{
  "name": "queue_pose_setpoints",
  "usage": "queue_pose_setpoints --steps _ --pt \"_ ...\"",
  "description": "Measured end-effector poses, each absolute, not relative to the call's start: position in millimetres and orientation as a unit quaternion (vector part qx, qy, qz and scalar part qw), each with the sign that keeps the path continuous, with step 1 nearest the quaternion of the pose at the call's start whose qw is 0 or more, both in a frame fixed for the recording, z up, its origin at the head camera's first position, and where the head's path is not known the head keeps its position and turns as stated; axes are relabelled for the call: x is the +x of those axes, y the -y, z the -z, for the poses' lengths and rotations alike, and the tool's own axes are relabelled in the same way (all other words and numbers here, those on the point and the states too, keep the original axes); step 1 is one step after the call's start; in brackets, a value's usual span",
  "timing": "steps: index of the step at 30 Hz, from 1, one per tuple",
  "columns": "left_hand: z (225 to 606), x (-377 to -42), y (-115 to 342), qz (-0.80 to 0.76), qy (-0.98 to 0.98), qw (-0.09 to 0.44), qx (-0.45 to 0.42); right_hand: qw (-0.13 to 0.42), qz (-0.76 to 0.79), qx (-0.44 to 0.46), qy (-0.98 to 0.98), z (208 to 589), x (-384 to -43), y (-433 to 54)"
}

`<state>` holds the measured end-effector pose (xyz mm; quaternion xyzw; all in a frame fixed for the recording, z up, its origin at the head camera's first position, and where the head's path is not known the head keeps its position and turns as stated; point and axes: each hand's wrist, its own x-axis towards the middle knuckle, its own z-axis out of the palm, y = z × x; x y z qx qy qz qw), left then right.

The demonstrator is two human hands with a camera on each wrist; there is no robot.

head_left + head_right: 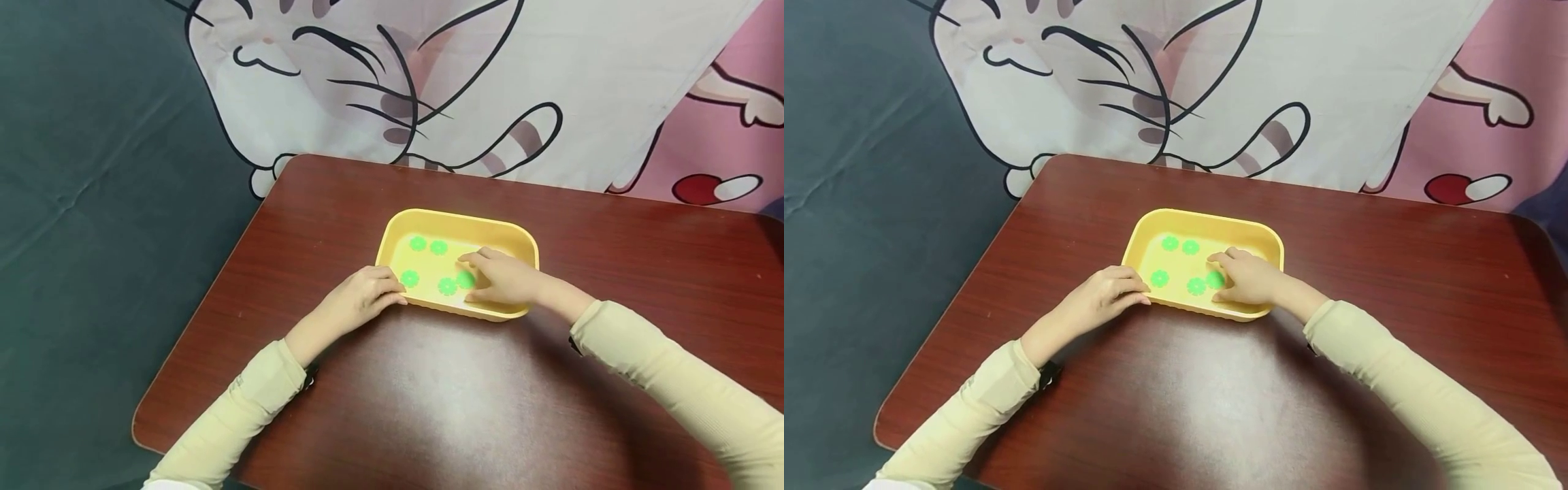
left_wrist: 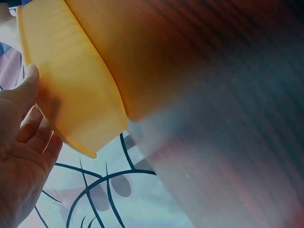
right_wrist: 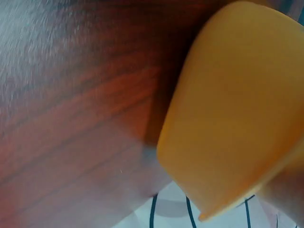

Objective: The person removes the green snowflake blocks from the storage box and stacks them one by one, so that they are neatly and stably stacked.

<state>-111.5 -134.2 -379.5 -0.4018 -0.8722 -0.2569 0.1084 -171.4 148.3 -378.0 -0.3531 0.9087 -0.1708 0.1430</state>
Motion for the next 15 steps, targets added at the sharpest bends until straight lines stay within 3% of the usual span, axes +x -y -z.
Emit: queue_pose_setpoints --steps 10,15 --pt "378 -112 133 0.264 0.87 0.112 -0.402 0.086 0.17 -0.355 -0.915 388 -175 -145" --pt "379 -108 134 0.268 0.872 0.116 -0.392 0.105 0.176 -0.349 -0.914 391 -178 -143"
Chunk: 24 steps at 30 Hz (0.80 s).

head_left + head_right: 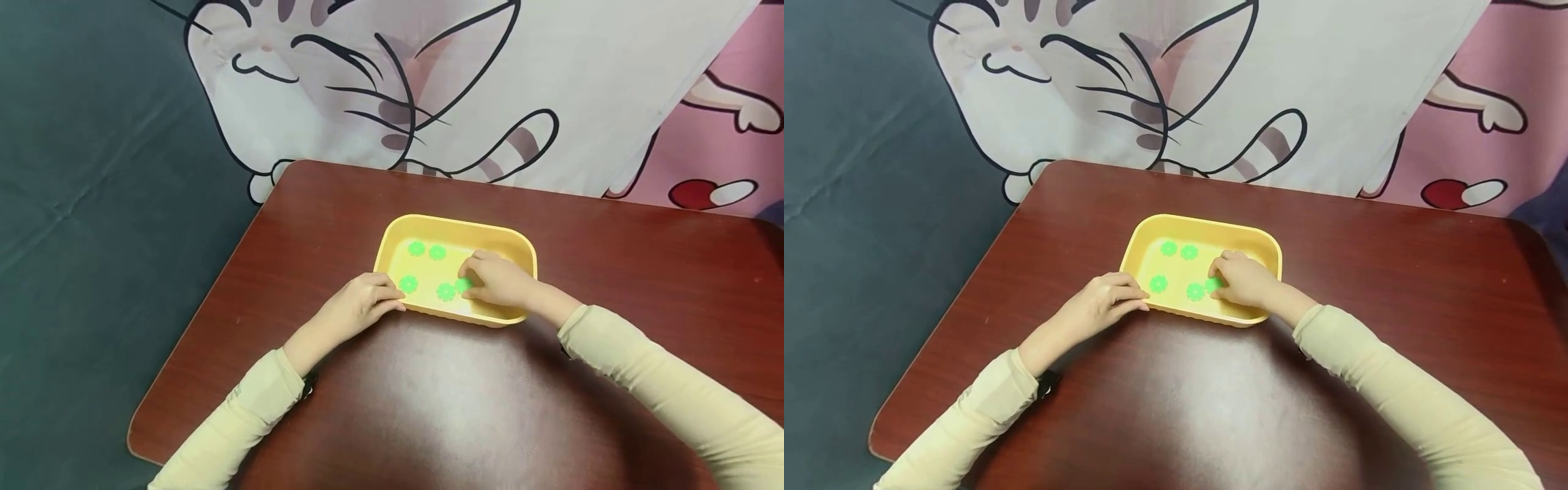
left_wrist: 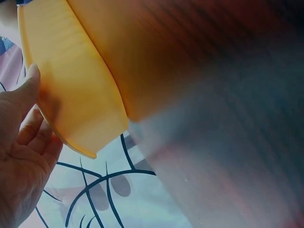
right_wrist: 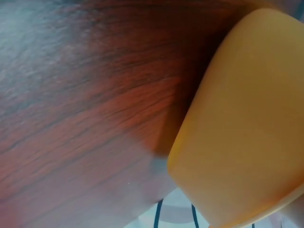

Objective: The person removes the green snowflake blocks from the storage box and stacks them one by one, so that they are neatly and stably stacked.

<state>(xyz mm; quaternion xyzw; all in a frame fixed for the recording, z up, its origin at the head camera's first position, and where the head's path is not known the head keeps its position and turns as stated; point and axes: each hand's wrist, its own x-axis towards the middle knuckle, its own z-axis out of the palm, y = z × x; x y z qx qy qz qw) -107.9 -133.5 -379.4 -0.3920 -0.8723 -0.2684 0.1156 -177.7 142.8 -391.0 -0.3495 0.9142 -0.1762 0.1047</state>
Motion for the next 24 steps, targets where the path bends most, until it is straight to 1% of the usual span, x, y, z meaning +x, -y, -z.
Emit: queue_pose_setpoints --steps 3,9,18,24 --pt "379.7 -105.2 133.5 0.268 0.874 0.119 -0.388 0.121 0.18 -0.339 -0.915 392.3 -178.4 -141.6" --pt "380.3 -105.3 132.8 0.268 0.871 0.127 -0.391 0.122 0.185 -0.332 -0.917 390.4 -177.7 -137.7" --pt "381.1 -105.7 133.4 0.265 0.872 0.127 -0.391 0.151 0.194 -0.338 -0.908 388.0 -176.1 -134.6" --pt "379.1 -106.4 133.5 0.266 0.872 0.118 -0.393 0.125 0.186 -0.379 -0.898 388.3 -176.7 -136.4"
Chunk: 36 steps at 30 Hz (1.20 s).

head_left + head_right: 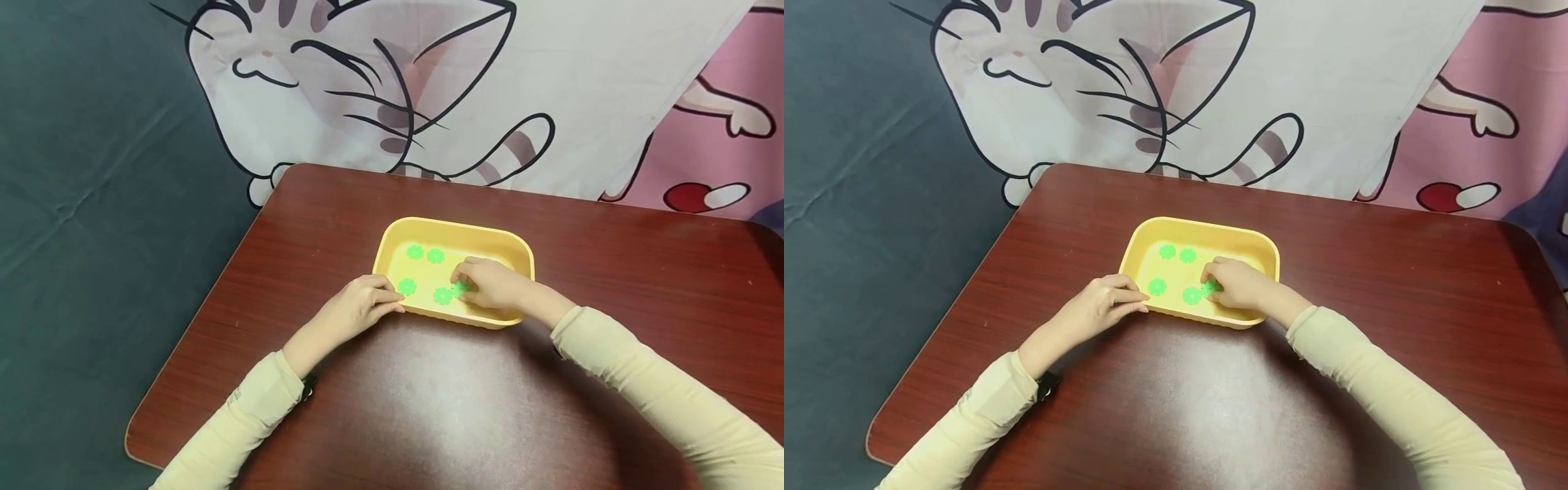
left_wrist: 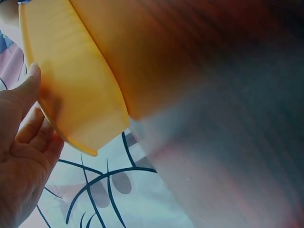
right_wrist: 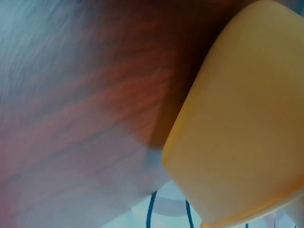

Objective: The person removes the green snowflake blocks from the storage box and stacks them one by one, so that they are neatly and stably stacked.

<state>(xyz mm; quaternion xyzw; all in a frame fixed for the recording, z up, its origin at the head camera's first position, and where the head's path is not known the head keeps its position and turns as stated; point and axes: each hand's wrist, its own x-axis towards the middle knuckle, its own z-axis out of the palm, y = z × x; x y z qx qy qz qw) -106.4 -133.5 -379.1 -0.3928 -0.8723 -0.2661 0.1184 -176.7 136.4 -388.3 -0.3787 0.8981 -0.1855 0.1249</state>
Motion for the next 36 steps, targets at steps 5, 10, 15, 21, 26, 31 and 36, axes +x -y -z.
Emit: queue_pose_setpoints --steps 5,10,15,21,26,31,36 --pt "378 -108 133 0.267 0.872 0.109 -0.395 0.122 0.192 -0.39 -0.892 389 -179 -136" --pt "377 -108 132 0.267 0.874 0.105 -0.393 0.122 0.203 -0.398 -0.886 392 -183 -137" --pt "378 -108 132 0.273 0.871 0.107 -0.394 0.109 0.205 -0.411 -0.882 393 -184 -140" --pt "379 -107 133 0.272 0.87 0.111 -0.395 0.079 0.239 -0.406 -0.879 384 -184 -145" --pt "378 -107 131 0.272 0.871 0.115 -0.393 0.036 0.26 -0.406 -0.875 369 -180 -158" --pt "379 -108 130 0.272 0.871 0.115 -0.392 -0.011 0.269 -0.39 -0.881 356 -173 -180" --pt "380 -108 131 0.271 0.869 0.124 -0.395 -0.067 0.293 -0.356 -0.885 351 -165 -208"
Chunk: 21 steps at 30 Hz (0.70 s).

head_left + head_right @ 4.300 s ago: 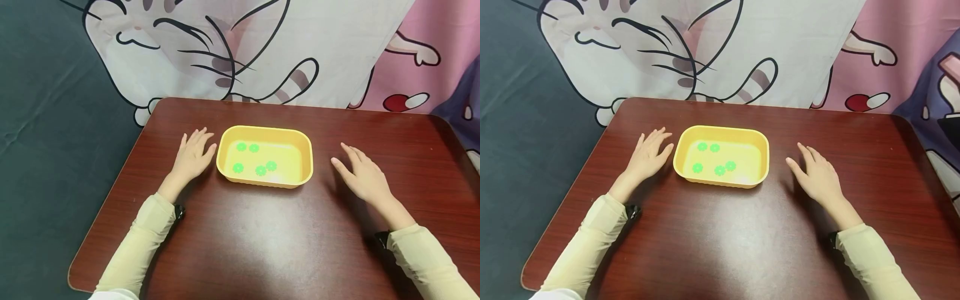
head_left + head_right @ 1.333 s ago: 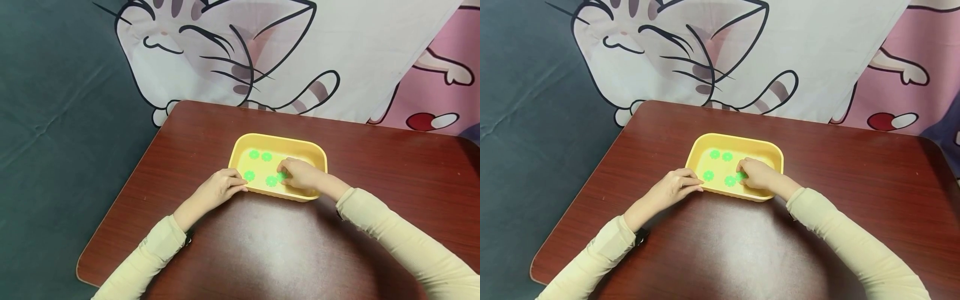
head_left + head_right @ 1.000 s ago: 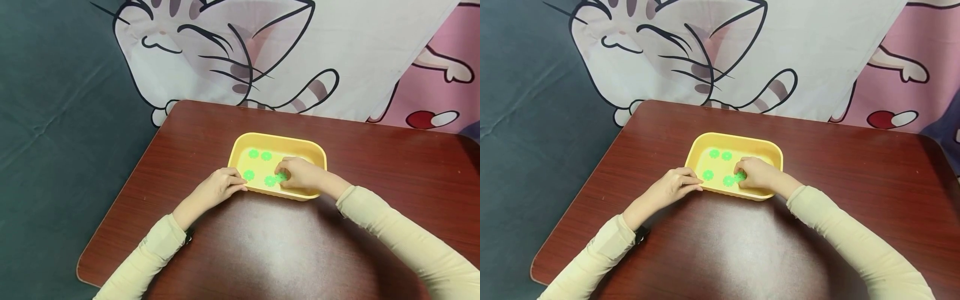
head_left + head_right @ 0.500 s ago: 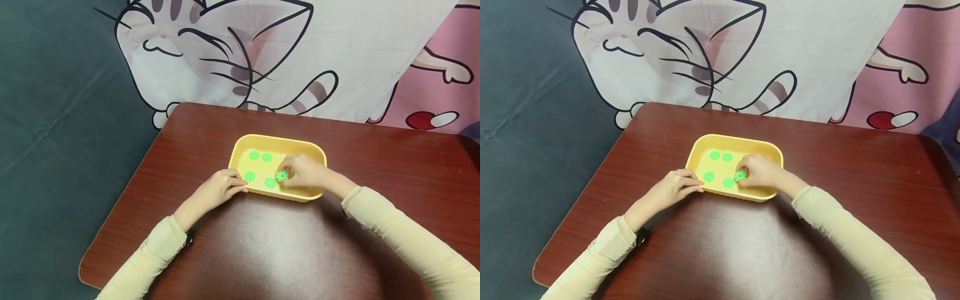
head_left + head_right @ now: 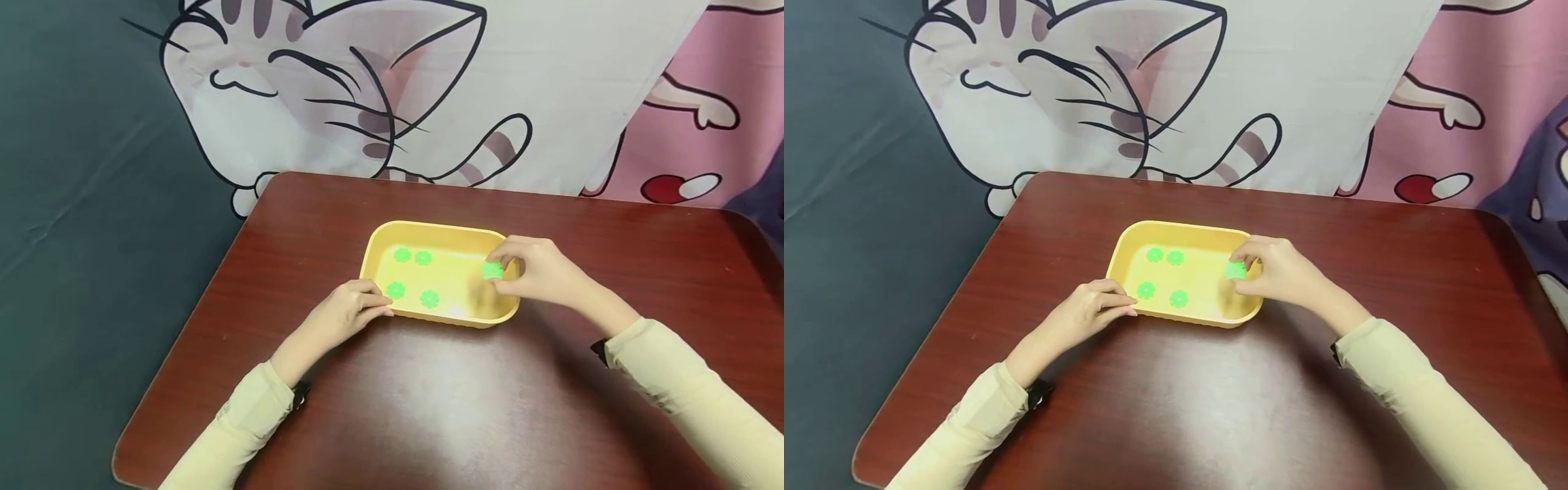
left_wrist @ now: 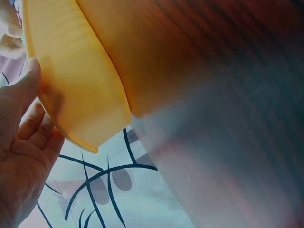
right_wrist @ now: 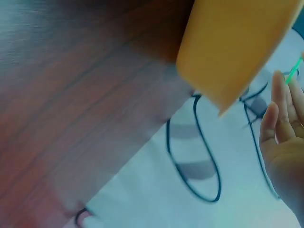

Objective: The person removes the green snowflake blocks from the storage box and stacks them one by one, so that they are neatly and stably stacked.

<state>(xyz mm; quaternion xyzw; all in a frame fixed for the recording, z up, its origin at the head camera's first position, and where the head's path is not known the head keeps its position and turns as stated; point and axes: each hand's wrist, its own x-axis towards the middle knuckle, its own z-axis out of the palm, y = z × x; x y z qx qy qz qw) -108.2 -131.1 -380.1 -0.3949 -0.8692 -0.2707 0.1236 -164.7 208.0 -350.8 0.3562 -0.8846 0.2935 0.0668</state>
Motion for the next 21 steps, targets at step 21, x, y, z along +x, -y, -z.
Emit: queue_pose_setpoints --steps 21 --pt "380 -107 129 0.262 0.869 0.136 -0.396 0.067 -0.166 0.268 0.947 382 -133 -284"
